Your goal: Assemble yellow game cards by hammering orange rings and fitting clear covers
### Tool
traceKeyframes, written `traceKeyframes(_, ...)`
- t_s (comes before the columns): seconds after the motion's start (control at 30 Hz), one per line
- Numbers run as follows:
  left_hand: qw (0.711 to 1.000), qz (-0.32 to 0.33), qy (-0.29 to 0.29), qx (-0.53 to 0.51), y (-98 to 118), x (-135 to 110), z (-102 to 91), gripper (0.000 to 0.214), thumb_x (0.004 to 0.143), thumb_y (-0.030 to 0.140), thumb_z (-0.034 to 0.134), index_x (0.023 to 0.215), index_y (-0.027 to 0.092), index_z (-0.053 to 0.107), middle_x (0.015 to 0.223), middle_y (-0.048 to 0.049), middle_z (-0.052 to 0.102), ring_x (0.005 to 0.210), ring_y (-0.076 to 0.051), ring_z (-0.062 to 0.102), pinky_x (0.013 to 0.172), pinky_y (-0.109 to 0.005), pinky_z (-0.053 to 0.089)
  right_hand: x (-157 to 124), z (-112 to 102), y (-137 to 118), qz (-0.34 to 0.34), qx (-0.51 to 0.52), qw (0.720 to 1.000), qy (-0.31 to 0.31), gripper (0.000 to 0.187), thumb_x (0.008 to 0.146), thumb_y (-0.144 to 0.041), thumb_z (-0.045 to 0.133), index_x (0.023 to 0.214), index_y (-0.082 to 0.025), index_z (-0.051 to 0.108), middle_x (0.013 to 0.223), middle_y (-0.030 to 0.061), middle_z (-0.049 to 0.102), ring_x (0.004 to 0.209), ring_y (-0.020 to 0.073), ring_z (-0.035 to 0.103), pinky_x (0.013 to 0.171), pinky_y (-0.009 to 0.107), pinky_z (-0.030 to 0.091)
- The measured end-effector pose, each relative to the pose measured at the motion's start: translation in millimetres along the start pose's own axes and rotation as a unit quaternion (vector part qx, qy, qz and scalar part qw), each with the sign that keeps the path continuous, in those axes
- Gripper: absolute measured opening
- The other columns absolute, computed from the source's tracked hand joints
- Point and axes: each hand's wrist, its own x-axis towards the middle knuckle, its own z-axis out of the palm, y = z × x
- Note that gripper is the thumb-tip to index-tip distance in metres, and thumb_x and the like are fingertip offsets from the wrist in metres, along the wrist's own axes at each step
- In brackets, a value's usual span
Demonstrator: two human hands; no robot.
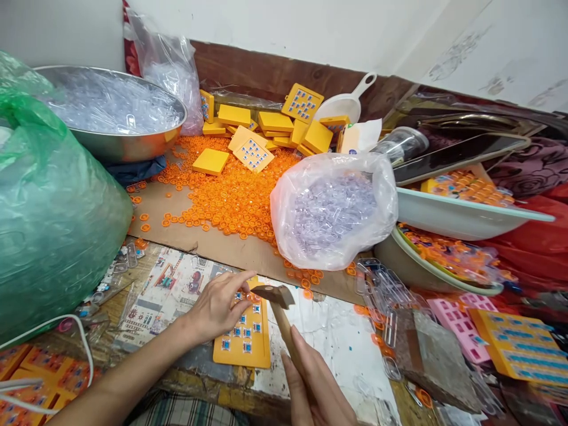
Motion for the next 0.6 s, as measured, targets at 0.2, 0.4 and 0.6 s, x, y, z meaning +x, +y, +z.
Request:
traceKeyframes(0.2, 0.999, -0.029, -0.004, 0.02, -0.3, 0.9, 5.9, 0.05, 0.079, 0.014, 0.058, 0.127, 0.021, 0.047, 0.091, -0.0046, 0.07, 0.087, -0.022, 0.063, 0.079, -0.038, 0.052, -4.5, -0.9, 8.8, 0.016, -0.058, 0.995, -0.081, 0.049, 0.092, -0.016, 0.046, 0.136, -0.037, 0.047, 0.119, -0.0011, 0.067, 0.1, 0.0185, 0.067, 0.078, 0.026, 0.055)
traceKeyframes(0.4, 0.998, -0.054, 0.029, 0.002, -11.1, 6.1, -5.1, 0.051, 0.076, 0.022, 0.067, 0.126, 0.019, 0.052, 0.098, -0.0047, 0.07, 0.088, -0.019, 0.066, 0.08, -0.032, 0.055, -6.2, 3.1, 8.1, 0.106, 0.043, 0.993, -0.037, 0.038, 0.09, -0.027, 0.052, 0.128, -0.031, 0.058, 0.119, 0.0014, 0.067, 0.105, 0.0211, 0.065, 0.091, 0.031, 0.051)
traceKeyframes(0.6, 0.97, -0.121, 0.177, 0.114, -61.7, 53.2, -46.3, 0.021, 0.081, 0.014, 0.054, 0.096, 0.016, 0.068, 0.105, -0.0107, 0.067, 0.103, -0.025, 0.06, 0.096, -0.043, 0.046, -13.3, 6.5, 15.2, 0.284, 0.132, 0.949, 0.012, 0.051, 0.082, -0.046, 0.061, 0.127, -0.022, 0.06, 0.11, 0.0071, 0.071, 0.103, 0.0259, 0.067, 0.098, 0.039, 0.048)
